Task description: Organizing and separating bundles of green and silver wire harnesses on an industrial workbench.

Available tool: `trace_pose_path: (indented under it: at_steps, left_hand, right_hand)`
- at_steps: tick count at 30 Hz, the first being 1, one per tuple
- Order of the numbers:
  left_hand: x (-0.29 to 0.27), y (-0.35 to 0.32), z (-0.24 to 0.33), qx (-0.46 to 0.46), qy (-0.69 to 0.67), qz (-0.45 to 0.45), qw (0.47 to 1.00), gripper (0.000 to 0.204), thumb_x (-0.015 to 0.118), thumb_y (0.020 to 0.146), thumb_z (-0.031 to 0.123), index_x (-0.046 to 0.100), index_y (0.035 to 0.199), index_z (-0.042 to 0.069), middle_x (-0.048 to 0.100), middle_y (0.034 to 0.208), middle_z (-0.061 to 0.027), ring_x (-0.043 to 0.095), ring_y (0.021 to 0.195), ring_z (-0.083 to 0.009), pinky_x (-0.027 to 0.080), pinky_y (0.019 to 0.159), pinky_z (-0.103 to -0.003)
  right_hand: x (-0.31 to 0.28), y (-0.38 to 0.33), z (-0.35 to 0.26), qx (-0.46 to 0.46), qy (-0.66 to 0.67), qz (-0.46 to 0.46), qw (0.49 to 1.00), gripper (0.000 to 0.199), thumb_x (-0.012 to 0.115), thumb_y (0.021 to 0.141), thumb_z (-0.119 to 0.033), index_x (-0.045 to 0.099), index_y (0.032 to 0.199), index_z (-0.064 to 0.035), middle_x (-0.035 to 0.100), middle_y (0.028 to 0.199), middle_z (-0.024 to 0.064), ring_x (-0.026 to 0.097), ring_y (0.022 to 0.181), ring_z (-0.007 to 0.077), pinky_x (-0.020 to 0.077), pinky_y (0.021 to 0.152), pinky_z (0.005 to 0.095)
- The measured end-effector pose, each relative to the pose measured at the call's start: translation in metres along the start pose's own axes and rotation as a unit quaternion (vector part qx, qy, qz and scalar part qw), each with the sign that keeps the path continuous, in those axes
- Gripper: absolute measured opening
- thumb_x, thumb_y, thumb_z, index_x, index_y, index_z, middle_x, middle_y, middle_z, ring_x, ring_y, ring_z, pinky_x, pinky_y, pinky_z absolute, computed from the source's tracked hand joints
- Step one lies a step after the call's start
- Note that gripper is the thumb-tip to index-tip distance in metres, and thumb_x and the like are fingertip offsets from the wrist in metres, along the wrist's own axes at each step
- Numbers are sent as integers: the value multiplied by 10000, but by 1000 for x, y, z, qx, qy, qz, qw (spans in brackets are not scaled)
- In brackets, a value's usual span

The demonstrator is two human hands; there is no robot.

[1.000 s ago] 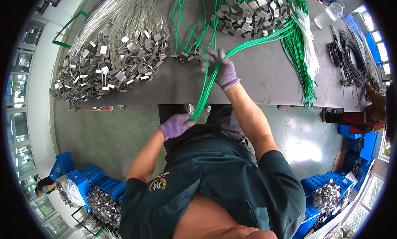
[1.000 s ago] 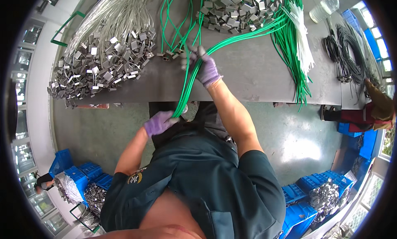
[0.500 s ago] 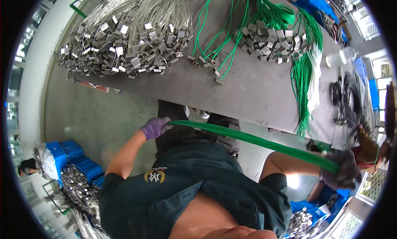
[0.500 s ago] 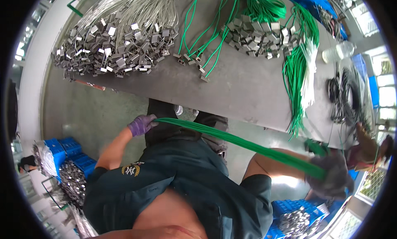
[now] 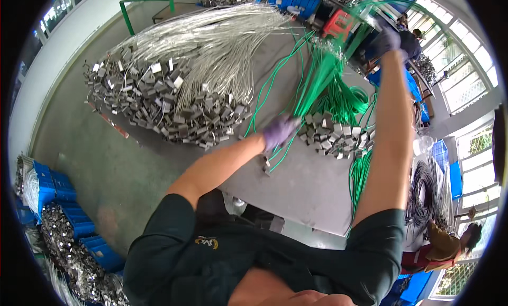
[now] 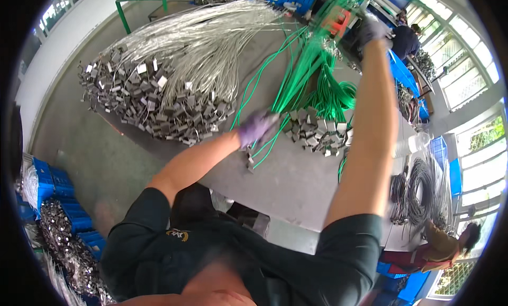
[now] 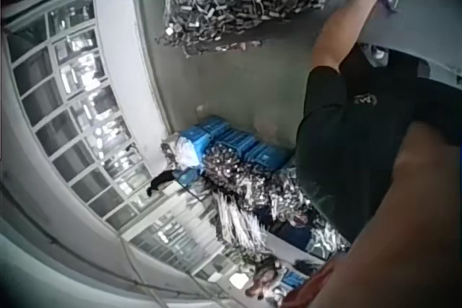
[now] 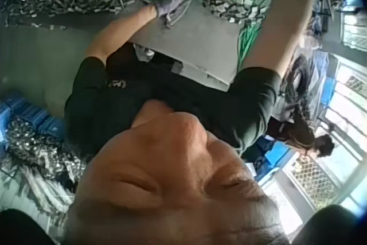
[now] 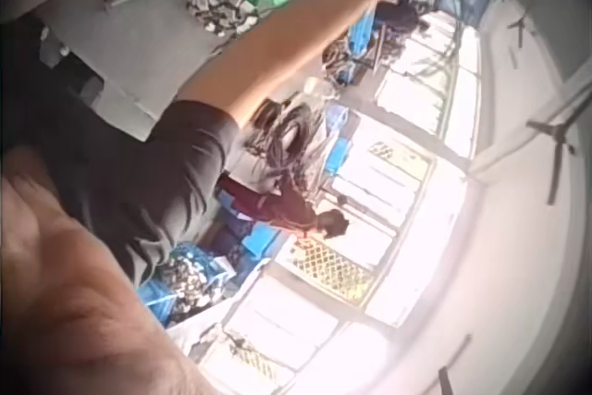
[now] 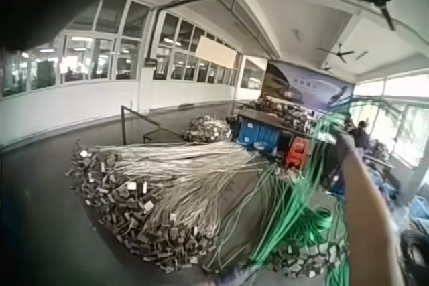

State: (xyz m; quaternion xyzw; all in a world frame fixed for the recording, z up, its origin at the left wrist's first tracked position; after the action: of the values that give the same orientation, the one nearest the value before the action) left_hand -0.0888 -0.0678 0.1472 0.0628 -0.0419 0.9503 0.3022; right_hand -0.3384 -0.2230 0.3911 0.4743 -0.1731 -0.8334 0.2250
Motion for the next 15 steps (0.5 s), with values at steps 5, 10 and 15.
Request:
trace_pose_path:
  at_steps: [5, 10, 15]
  left_hand:
    - [-3, 125, -5, -217, -99, 11, 971, 317, 475, 902, 350, 500, 716, 94, 450, 502, -8, 387, 353, -135, 330, 327, -290]
    - [-24, 153, -75, -235, -33, 22, 971, 303, 515, 875, 345, 558, 662, 134, 477, 507, -26, 419, 382, -186, 340, 362, -351]
    - [-57, 137, -97, -207, 151, -42, 966, 273, 527, 849, 307, 566, 671, 104, 503, 540, -50, 441, 408, -198, 363, 377, -367]
  right_hand:
    - [58, -137, -84, 283, 778, -10, 561, 213, 583, 698, -40, 618, 893, -117, 600, 782, 80, 594, 705, 240, 488, 611, 317]
    - [114, -219, -196, 428, 737, -188, 488, 389, 597, 821, -382, 640, 849, 3, 609, 667, 71, 554, 573, 127, 458, 524, 269]
    - [142, -208, -239, 500, 772, -259, 295, 432, 563, 837, -456, 593, 790, -27, 593, 625, 75, 575, 488, 207, 500, 478, 332]
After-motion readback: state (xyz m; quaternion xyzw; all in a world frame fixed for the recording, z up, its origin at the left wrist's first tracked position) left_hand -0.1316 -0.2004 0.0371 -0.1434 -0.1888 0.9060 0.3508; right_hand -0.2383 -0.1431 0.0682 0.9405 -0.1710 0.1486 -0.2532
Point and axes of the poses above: each hand's wrist, its own y-axis towards the middle knuckle, its own x-axis out of the palm, z = x × y, the point moved 1 cm from there along y, towards the middle knuckle
